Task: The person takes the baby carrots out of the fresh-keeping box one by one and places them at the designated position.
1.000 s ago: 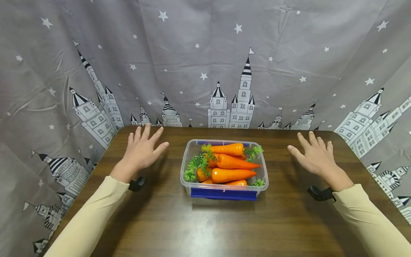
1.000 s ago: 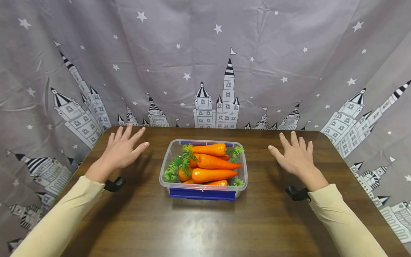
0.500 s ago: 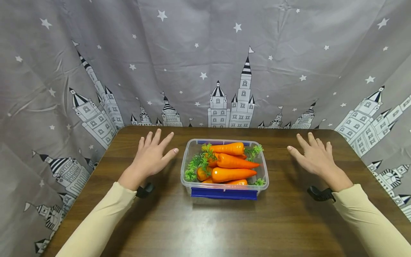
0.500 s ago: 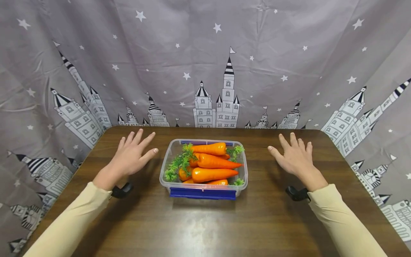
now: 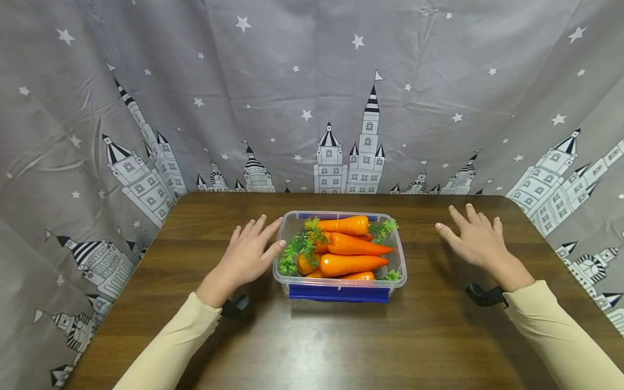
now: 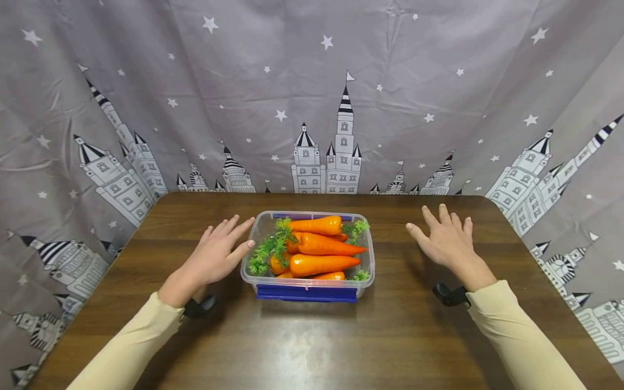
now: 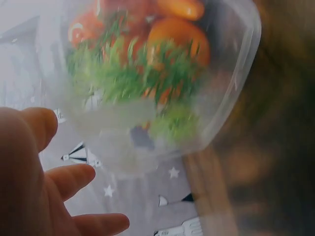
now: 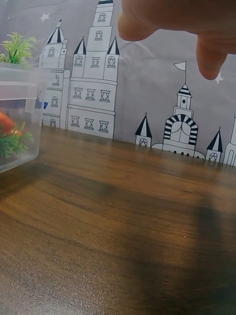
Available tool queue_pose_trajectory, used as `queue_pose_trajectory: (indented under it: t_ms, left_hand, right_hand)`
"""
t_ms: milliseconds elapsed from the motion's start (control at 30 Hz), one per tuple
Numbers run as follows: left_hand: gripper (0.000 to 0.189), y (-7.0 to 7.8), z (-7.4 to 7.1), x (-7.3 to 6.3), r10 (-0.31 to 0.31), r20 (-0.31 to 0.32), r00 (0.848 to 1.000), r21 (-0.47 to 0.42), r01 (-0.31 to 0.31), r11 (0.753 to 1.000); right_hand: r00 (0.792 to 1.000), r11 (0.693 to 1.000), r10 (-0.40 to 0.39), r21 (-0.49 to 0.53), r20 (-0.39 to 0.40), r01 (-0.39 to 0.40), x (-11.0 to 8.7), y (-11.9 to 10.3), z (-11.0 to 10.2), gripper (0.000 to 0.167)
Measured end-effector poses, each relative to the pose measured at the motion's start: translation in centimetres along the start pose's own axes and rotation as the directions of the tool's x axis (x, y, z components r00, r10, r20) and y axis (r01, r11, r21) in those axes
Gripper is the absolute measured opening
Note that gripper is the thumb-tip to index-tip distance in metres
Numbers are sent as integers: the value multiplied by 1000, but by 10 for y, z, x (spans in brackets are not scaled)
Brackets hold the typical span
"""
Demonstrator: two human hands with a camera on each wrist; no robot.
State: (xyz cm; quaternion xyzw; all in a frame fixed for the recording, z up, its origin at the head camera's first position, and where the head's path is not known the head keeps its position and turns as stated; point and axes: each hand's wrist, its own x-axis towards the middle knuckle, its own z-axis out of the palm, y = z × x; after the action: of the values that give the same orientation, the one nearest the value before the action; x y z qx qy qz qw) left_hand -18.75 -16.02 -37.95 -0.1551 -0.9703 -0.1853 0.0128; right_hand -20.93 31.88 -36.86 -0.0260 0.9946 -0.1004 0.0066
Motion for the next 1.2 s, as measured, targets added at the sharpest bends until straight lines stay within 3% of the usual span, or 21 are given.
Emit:
queue_pose_trajectory:
  t_ms: [233,367,633,900,1200]
  left_hand:
    - [56,4,16,-4,-2,-54,999,-65,-1,998]
    - [55,3,25,-6,-24,-79,997,-161,11,987]
    - [50,1,41,-6,-62,-143,988,-383,3,924]
    - [50,0,52,-8,-150,-132,980,-564,50,825]
    - [49,1,54,-7,-155,-150,976,-581,40,813]
  right_hand:
    - [1000,1000,0,-1,12,0,-3,1,1,85]
    - [1000,1000,-3,-5,5,3,-4,2,3,85]
    - [1000,1000,-6,-6,10,6,-4,4,5,84]
    - [1000,1000,-2,8,12,2,-3,2,-1,83]
    - [1000,1000,-8,10,6,8,4,0,-12,83]
